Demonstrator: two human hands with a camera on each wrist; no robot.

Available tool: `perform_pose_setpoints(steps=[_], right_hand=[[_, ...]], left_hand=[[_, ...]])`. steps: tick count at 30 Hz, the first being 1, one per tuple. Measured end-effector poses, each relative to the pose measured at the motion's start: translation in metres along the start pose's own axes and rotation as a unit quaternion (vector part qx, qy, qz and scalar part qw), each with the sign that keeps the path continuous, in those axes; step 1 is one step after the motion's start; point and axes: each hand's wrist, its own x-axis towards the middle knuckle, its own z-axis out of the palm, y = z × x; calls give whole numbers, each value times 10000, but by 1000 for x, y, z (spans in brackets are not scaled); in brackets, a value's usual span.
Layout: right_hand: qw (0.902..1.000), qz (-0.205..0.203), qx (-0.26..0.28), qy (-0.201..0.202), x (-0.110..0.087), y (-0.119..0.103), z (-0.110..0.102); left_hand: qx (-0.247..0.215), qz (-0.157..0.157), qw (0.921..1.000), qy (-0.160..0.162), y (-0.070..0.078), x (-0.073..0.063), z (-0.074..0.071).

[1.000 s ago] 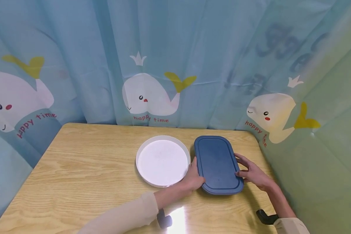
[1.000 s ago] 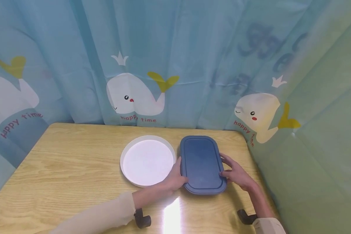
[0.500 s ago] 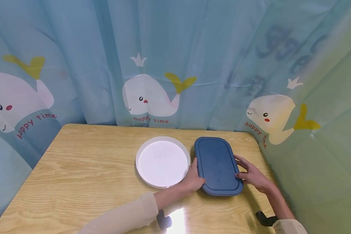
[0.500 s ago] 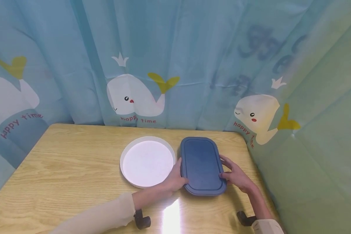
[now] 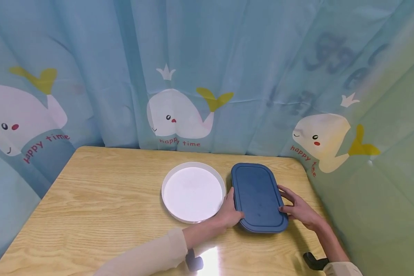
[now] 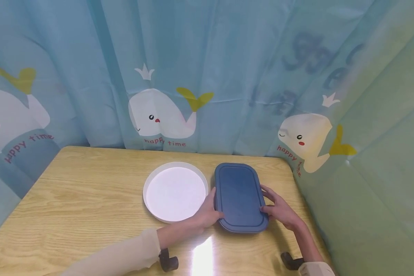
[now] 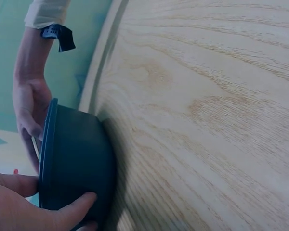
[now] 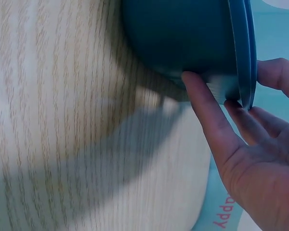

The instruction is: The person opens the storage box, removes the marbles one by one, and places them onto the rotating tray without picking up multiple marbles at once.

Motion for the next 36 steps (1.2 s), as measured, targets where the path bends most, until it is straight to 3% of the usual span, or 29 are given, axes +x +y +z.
perform_pose_setpoints(steps=[6,11,18,20,28,36], right_hand=[[10000,3,-16,-4,0,0,0],[10000,9,-30,0,0,0,1],[10000,-13,-85,40,0,3,1],[9999,-10,-100,43,0,3,0],[9996,37,-233,130,-1,2,2],[9992,11,-308,246,-2,-1,8]], left_hand=[[-203,86,9997,-135,-6,-2,-2],[248,213,9992,-218,-14,-4,-5],[323,344,9974,-539,-27,-9,-10],[546,353,9962,-582,-33,-10,-11],[945,765,9900,-720,-47,-11,-13],[942,1113,9870,-671,-58,-9,-10]])
